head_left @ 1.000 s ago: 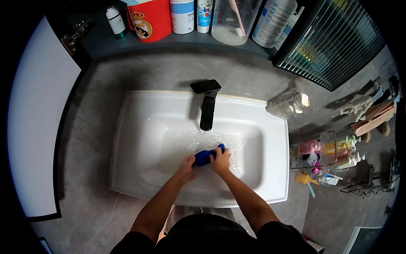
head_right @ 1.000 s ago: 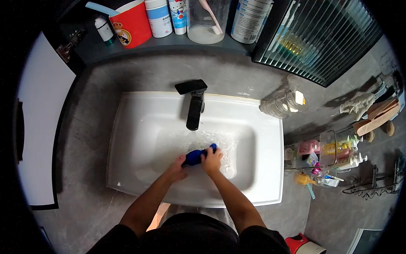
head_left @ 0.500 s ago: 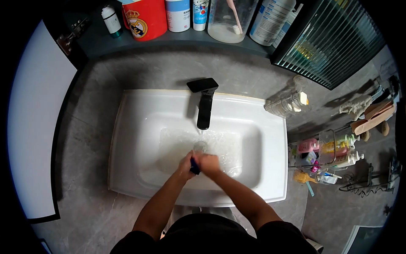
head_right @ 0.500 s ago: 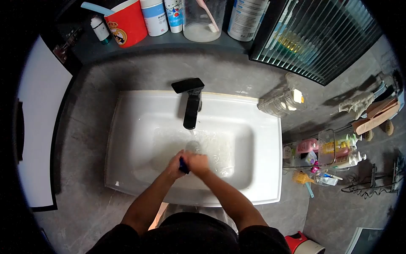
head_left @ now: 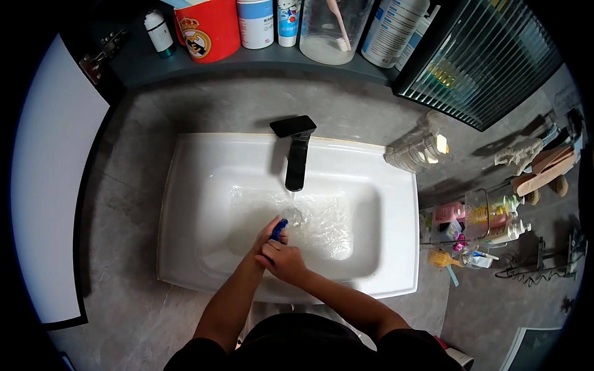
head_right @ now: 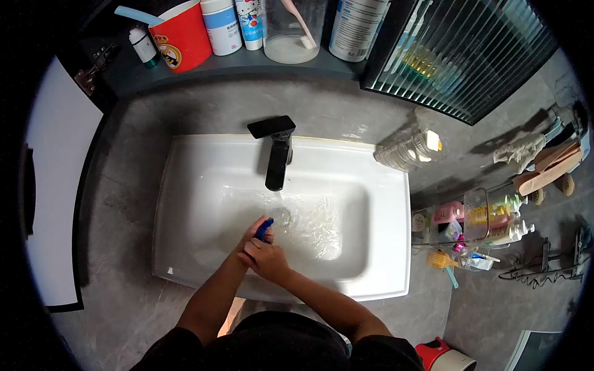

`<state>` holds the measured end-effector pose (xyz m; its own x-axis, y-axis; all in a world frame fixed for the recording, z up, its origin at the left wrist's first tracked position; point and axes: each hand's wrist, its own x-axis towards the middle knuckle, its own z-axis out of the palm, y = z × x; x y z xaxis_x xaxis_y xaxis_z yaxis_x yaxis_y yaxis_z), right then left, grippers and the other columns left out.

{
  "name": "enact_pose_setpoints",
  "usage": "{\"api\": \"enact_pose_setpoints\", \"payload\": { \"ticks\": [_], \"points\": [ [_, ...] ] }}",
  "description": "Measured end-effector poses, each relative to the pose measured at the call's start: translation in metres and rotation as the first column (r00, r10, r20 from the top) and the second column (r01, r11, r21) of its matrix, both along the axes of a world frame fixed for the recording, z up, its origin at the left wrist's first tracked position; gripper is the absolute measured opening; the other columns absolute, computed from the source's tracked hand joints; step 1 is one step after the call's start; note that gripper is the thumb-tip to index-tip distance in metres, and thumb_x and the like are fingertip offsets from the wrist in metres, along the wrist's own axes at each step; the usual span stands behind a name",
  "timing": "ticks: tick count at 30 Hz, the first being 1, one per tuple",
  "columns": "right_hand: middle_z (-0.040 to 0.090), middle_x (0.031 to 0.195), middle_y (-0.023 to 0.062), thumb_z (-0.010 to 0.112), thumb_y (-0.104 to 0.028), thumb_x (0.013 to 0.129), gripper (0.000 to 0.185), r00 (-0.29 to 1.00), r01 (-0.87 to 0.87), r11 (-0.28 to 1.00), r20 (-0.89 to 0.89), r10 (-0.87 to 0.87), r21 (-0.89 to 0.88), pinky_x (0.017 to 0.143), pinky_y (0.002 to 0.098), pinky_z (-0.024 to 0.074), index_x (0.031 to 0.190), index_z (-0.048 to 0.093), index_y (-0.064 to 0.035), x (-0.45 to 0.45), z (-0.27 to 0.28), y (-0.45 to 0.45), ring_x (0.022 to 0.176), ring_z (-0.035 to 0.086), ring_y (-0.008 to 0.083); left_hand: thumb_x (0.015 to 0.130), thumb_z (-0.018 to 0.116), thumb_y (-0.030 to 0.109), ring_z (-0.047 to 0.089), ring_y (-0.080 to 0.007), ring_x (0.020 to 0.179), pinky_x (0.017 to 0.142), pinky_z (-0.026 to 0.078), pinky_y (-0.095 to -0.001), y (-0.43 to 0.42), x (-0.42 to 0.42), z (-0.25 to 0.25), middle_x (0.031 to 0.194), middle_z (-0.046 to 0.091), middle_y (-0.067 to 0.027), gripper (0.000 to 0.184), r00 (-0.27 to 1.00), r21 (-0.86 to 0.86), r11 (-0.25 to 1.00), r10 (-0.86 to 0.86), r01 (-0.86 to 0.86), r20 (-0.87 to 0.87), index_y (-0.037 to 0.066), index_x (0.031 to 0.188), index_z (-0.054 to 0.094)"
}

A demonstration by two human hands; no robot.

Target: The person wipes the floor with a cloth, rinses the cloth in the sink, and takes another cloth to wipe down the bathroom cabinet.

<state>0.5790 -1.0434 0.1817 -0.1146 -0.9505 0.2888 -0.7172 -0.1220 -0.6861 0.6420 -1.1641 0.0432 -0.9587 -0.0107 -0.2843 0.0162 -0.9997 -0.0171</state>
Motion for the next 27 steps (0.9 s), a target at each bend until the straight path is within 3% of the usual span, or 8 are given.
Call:
{"api": "enact_pose_setpoints", "payload": {
  "ticks": [1,4,7,10,14,17,22,27],
  "points": [
    [0.062,0.083,0.0103,0.06,-0.027,0.09,0.021,0.997,0.027,1.0,-0.078,-0.027,0.001,0.057,0.0402,0.0505,0.083,0.056,-0.0075,-0.004,-0.008,-0.001,0.068,0.062,0.0312,0.091,0.062,0.043,0.065,-0.0181,0.072,0.07,0.054,-0.0309,0.0,0.0,-0.001,0.08,0.066,-0.0055,0.035,0.995,0.064,0.997,-0.033,0.04,-0.096,0.009,0.098,0.064],
    [0.064,0.073,0.0099,0.052,-0.035,0.094,0.028,0.978,0.101,0.988,-0.173,-0.12,-0.115,0.053,0.0421,0.0497,0.08,0.057,-0.0111,-0.024,-0.036,-0.013,0.06,0.063,0.0315,0.091,0.059,0.049,0.066,-0.016,0.079,0.07,0.054,-0.0299,0.018,-0.012,0.047,0.086,0.066,-0.0056,0.038,0.937,-0.142,0.989,0.096,-0.05,0.336,0.011,0.092,0.061],
    [0.065,0.074,0.0122,0.052,-0.033,0.094,0.026,0.935,0.224,0.953,-0.321,-0.151,0.203,0.054,0.0438,0.0491,0.081,0.058,-0.0117,-0.057,-0.07,-0.017,0.063,0.064,0.0321,0.092,0.053,0.054,0.064,-0.0137,0.083,0.074,0.053,-0.0301,0.031,-0.017,0.062,0.091,0.063,-0.002,0.044,0.855,-0.312,0.949,0.195,-0.041,0.48,0.011,0.099,0.058],
    [0.067,0.078,0.0128,0.056,-0.027,0.093,0.017,0.915,0.402,0.884,-0.061,-0.399,0.239,0.058,0.0425,0.0486,0.093,0.063,-0.0111,-0.078,-0.066,-0.009,0.066,0.065,0.0323,0.095,0.055,0.046,0.061,-0.0114,0.086,0.078,0.051,-0.0281,0.024,-0.009,0.072,0.097,0.06,0.001,0.036,0.865,-0.449,0.893,0.205,0.026,0.458,0.013,0.11,0.055],
    [0.063,0.106,0.0063,0.065,-0.007,0.085,0.039,0.722,-0.168,0.797,0.623,-0.301,0.58,0.08,0.0336,0.0481,0.124,0.06,-0.0129,-0.105,-0.069,0.013,0.096,0.061,0.0231,0.096,0.058,0.013,0.054,-0.0137,0.105,0.088,0.047,-0.0289,0.015,0.005,0.086,0.111,0.055,-0.0019,0.036,0.902,-0.564,0.802,0.372,-0.195,0.217,0.018,0.129,0.047],
    [0.061,0.112,0.0066,0.066,-0.005,0.085,0.038,0.888,-0.147,0.927,0.459,-0.029,0.345,0.088,0.0302,0.0454,0.122,0.06,-0.0105,-0.098,-0.044,0.007,0.101,0.057,0.0195,0.096,0.056,0.01,0.056,-0.017,0.106,0.09,0.046,-0.0338,0.011,0.001,0.089,0.121,0.054,-0.0027,0.048,0.964,-0.721,0.679,0.26,-0.138,0.061,0.018,0.14,0.038],
    [0.065,0.098,0.0004,0.065,-0.004,0.086,0.026,0.692,-0.025,0.977,0.709,-0.135,0.211,0.086,0.0272,0.0451,0.112,0.063,-0.004,-0.095,-0.045,-0.001,0.089,0.058,0.0101,0.086,0.069,0.006,0.057,-0.0154,0.107,0.09,0.046,-0.029,0.016,-0.004,0.106,0.12,0.06,-0.0129,0.067,0.921,-0.917,0.399,0.353,0.012,0.165,0.011,0.143,0.034],
    [0.065,0.097,-0.0011,0.065,-0.002,0.086,0.023,0.346,-0.136,0.968,0.926,-0.152,0.21,0.086,0.0249,0.0436,0.108,0.063,-0.0049,-0.107,-0.027,0.006,0.09,0.057,0.0075,0.083,0.073,0.011,0.066,-0.0139,0.086,0.077,0.051,-0.0263,-0.003,0.006,0.108,0.094,0.07,-0.0116,0.04,0.903,-0.964,0.152,0.343,0.218,0.258,0.001,0.118,0.058]
  ]
}}
